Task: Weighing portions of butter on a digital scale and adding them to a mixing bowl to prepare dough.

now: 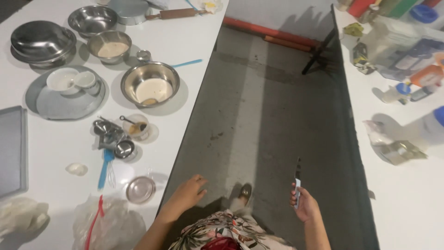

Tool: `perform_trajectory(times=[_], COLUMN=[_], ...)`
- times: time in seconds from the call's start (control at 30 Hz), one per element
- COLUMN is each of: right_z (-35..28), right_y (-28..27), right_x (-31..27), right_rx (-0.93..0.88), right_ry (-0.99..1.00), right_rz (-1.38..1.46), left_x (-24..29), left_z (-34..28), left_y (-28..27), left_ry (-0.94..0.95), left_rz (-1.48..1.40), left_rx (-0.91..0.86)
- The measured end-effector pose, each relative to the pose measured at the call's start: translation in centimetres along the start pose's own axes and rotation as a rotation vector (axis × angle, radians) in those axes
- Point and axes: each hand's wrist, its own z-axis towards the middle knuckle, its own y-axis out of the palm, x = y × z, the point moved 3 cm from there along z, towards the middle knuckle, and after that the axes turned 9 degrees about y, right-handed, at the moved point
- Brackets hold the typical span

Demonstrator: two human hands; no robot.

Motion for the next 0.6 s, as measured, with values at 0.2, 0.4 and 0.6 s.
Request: perform_trajectory(times=[0.2, 0.4, 0.6], right_z=[15.1, 28.7, 38.5], right_y=[2.2, 12.4, 20.4], right_x=[-12.6, -27.8, -36.4], right_rx=[0.001, -0.131, -0.239], right_ry=[-0.085, -0.062, -0.043], right_rz=[-0.104, -0.198, -0.352], left_x=[-3.4, -9.3, -8.1], left_z=[12.7, 29.5, 38.5], left_y=[-2.2, -2.7, -6.9], left_ry=[-0.100, -0.268, -0.382], left_rz=[-0.014, 0.041, -0.125], left_rx=[0.067, -0.022, 0.068])
